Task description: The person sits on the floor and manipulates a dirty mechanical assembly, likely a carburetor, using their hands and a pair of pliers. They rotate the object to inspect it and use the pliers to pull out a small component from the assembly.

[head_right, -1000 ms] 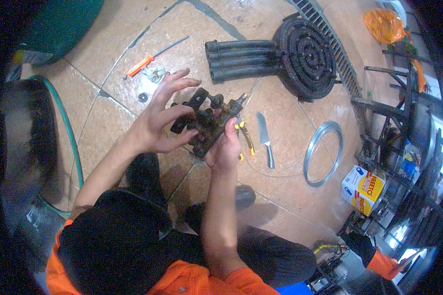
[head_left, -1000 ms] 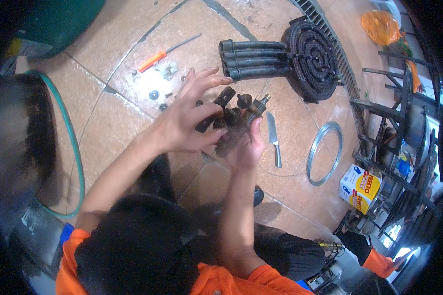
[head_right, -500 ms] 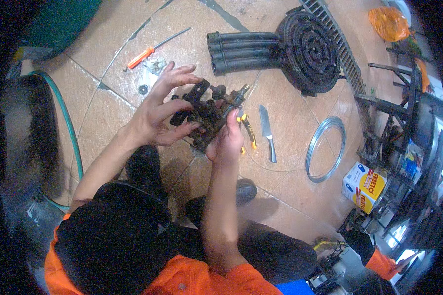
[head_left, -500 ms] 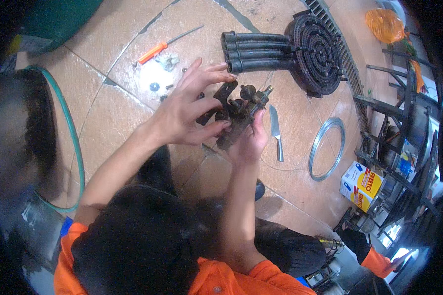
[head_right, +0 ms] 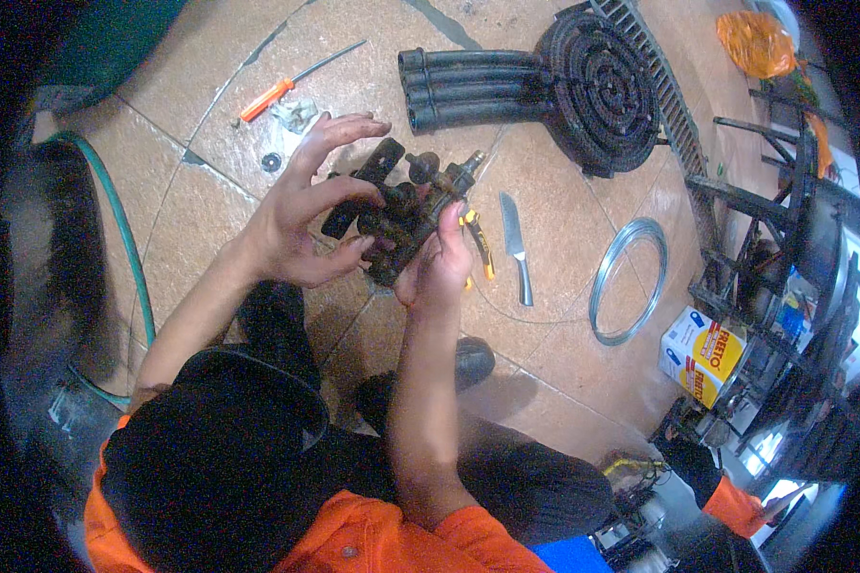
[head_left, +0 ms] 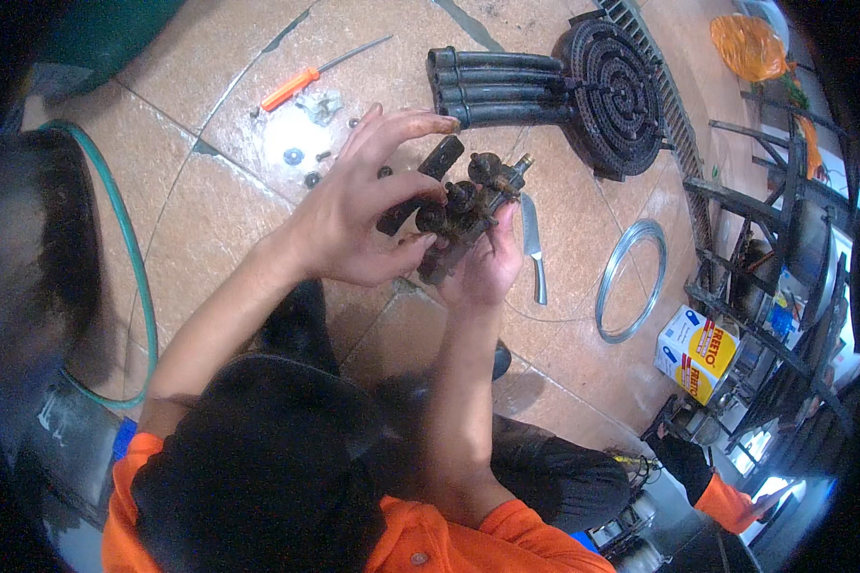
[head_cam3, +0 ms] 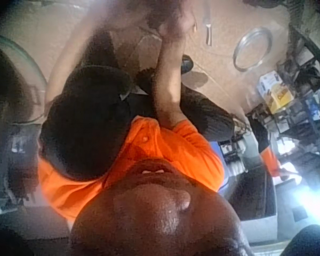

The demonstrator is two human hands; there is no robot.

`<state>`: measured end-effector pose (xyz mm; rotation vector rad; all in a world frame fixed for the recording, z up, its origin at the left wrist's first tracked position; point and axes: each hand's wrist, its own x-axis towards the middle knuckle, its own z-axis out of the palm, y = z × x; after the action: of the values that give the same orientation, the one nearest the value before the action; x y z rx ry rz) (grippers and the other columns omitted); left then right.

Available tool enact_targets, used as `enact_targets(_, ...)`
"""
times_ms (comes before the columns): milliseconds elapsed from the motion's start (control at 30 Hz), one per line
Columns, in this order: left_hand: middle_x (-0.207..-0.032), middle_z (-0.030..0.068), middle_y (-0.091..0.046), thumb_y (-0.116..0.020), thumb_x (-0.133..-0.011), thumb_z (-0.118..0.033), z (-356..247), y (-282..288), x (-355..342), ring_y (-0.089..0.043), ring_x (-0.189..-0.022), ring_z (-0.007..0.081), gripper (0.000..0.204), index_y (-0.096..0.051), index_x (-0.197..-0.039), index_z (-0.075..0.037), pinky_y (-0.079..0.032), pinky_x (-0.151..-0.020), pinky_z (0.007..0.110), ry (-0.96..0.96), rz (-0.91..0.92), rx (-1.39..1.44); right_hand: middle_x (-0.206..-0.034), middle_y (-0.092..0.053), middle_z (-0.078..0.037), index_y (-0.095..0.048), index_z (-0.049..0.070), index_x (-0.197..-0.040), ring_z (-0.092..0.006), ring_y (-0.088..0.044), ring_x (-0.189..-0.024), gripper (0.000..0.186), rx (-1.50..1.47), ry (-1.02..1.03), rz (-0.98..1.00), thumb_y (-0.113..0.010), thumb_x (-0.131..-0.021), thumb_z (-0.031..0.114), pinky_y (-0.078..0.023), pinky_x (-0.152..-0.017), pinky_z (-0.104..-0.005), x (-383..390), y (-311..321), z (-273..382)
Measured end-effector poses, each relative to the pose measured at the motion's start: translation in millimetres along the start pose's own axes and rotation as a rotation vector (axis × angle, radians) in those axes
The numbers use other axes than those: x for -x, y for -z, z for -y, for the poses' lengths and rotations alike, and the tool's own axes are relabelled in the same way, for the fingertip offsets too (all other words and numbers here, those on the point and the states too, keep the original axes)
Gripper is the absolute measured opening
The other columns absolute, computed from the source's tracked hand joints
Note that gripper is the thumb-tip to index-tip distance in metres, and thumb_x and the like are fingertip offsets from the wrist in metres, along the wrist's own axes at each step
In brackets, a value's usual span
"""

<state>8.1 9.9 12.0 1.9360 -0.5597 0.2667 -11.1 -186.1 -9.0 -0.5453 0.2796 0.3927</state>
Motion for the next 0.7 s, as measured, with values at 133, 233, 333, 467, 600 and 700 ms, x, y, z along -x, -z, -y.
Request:
enact_targets(133, -0.138, 0.0164, -0.052, -0.083, -0.069, -0.023, 4.0, -1.2, -0.2, -0.046, -0.134, 0.0418, 0.036, -0.064, -0.098, -0.012, -0.021, -0.109, 0.072, -0.077, -0.047, -0.062, -0.125, -0.060, -0.018, -0.047, 0.005, -0.137, -0.0338, -0.060, -0.113, 0.058, -0.040, 0.002, 0.011, -0.027, -0.106, 0.049, -0.049, -0.097, -0.0482, -1.0, -2.4, -0.8)
enact_targets(233, -0.137, 0.0151, -0.052, -0.083, -0.069, -0.024, 5.9, -3.8, 1.4, -0.045, -0.134, 0.0397, 0.034, -0.065, -0.094, -0.011, -0.021, -0.110, 0.072, -0.065, -0.062, -0.086, -0.125, -0.060, -0.018, -0.047, 0.005, -0.137, -0.0339, -0.060, -0.113, 0.057, -0.028, 0.016, 0.002, -0.028, -0.105, 0.048, -0.048, -0.098, -0.0478, -1.4, -6.1, -2.5)
enact_targets(333, -0.136, 0.0141, -0.051, -0.083, -0.068, -0.025, -0.7, -3.4, 2.4, -0.044, -0.135, 0.0358, 0.032, -0.066, -0.089, -0.009, -0.021, -0.112, 0.070, 0.009, -0.110, -0.072, -0.125, -0.061, -0.018, -0.047, 0.005, -0.137, -0.0338, -0.060, -0.112, 0.057, -0.014, 0.028, -0.022, -0.029, -0.105, 0.049, -0.049, -0.096, -0.0475, -1.9, -3.4, -3.3)
enact_targets(467, -0.138, 0.0138, -0.050, -0.082, -0.066, -0.024, -2.5, 6.9, -2.1, -0.043, -0.136, 0.0369, 0.035, -0.067, -0.095, -0.009, -0.021, -0.112, 0.071, 0.008, -0.072, -0.027, -0.125, -0.061, -0.018, -0.049, 0.005, -0.136, -0.0337, -0.061, -0.111, 0.058, -0.009, -0.009, 0.012, -0.030, -0.105, 0.050, -0.050, -0.094, -0.0478, -1.2, 3.6, -2.8)
enact_targets(600, -0.141, 0.0133, -0.048, -0.077, -0.067, -0.021, 1.4, 4.6, -2.7, -0.041, -0.137, 0.0383, 0.035, -0.066, -0.098, -0.011, -0.019, -0.108, 0.076, -0.035, 0.029, -0.032, -0.126, -0.060, -0.017, -0.050, 0.005, -0.136, -0.0331, -0.060, -0.113, 0.057, -0.018, 0.000, -0.012, -0.030, -0.105, 0.049, -0.050, -0.096, -0.0472, -2.5, 7.0, -2.0)
enact_targets(700, -0.142, 0.0156, -0.049, -0.079, -0.072, -0.022, 6.0, 1.9, 0.6, -0.039, -0.138, 0.0426, 0.036, -0.064, -0.103, -0.012, -0.015, -0.109, 0.075, -0.052, 0.061, -0.156, -0.127, -0.060, -0.016, -0.049, 0.006, -0.137, -0.0324, -0.058, -0.116, 0.056, -0.045, 0.003, 0.063, -0.029, -0.105, 0.048, -0.048, -0.098, -0.0470, -4.1, 3.3, -3.8)
